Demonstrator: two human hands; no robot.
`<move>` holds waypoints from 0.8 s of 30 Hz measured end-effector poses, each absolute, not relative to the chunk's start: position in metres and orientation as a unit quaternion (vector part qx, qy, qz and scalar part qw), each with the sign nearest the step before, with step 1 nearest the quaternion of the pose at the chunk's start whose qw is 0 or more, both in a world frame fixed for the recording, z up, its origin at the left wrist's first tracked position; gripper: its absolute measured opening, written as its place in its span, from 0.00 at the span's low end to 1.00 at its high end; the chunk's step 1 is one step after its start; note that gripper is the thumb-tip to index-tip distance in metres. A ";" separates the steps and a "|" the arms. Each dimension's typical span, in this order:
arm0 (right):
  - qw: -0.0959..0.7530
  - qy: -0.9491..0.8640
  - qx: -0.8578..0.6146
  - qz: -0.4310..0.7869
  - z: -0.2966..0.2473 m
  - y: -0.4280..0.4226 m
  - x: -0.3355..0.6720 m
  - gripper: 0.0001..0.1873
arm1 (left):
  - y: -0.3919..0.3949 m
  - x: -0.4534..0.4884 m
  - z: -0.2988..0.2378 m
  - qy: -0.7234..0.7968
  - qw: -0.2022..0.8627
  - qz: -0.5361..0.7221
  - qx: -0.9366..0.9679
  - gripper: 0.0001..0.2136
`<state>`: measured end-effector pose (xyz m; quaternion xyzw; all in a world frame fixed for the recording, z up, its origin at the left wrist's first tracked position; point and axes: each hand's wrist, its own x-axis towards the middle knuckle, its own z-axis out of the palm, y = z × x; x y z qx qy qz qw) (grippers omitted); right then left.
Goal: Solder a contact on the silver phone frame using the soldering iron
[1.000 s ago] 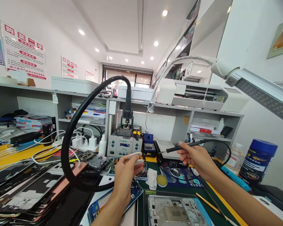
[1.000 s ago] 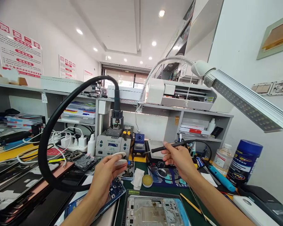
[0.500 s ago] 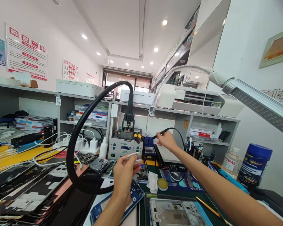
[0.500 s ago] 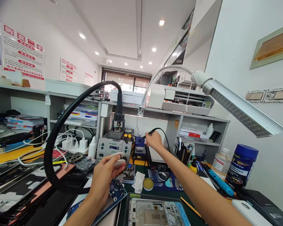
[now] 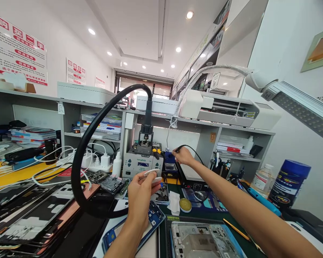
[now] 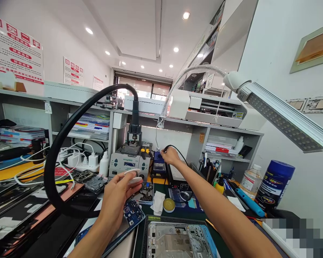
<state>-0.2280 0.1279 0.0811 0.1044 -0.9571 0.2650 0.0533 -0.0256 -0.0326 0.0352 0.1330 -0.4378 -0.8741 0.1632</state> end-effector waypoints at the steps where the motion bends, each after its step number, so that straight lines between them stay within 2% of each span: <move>1: 0.047 -0.958 0.106 0.263 0.079 0.128 -0.230 0.17 | -0.032 -0.026 0.035 -0.438 0.163 -0.874 0.133 0.06; 13: -0.019 -0.954 0.072 0.290 0.067 0.129 -0.222 0.18 | -0.031 -0.026 0.033 -0.461 0.153 -0.864 0.132 0.07; 19: -0.107 -0.940 0.073 0.315 0.060 0.142 -0.183 0.15 | -0.029 -0.026 0.030 -0.480 0.124 -0.862 0.105 0.10; 24: -0.172 -0.896 0.132 0.389 0.063 0.162 -0.130 0.12 | -0.029 -0.027 0.024 -0.495 0.093 -0.861 0.075 0.13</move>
